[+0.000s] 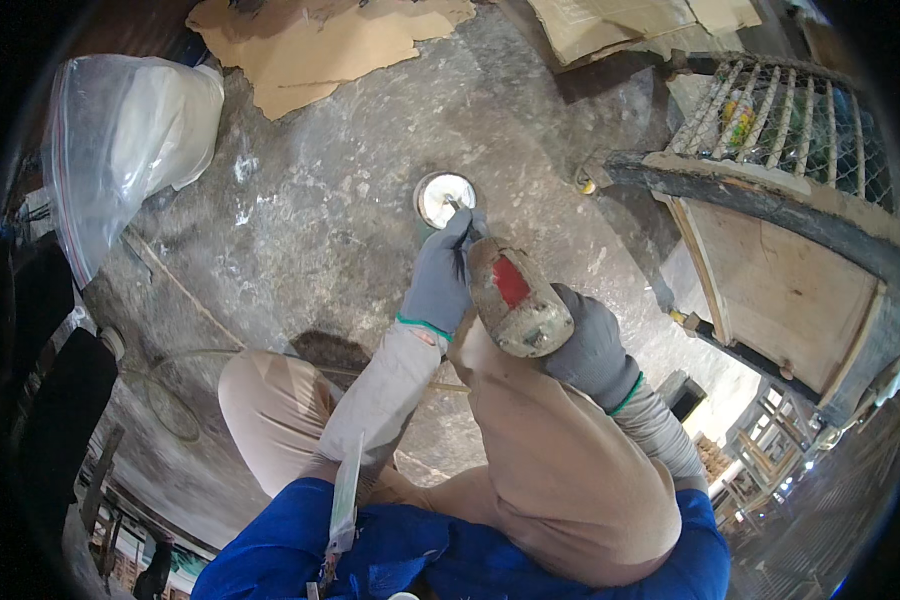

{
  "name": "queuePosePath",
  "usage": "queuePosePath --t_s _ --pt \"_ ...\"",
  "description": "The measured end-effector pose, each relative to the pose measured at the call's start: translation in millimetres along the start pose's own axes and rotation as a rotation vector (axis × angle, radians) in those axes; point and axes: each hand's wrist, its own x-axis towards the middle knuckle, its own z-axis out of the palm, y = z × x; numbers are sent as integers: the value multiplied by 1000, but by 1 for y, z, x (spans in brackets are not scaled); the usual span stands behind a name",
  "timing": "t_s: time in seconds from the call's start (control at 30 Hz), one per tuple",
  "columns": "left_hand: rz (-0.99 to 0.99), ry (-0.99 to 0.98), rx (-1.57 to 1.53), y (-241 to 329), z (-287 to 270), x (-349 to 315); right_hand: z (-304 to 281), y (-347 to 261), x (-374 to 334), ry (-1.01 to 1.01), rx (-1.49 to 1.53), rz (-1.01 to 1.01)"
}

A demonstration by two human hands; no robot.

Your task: The person pours liquids from two bottles into a small container, then uses a power drill with a mixing attachment to blend the contents. They add a white powder from a bag and continue mixing before moving the container to a workbench.

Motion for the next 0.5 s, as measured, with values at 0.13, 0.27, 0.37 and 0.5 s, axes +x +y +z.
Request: queuePosePath --t_s 0.13,0.27,0.37,0.5 --pt "558 -44 948 13 7 -24 -8 -13 -12 -35 115 117" --pt "94 14 33 4 8 -17 -6 -13 -13 -69 319 263" --pt "-188 74 -472 -6 -8 -9 2 -3 -7 -92 259 218" --pt "17 19 -77 -26 -13 0 2 9 -8 -114 60 151"
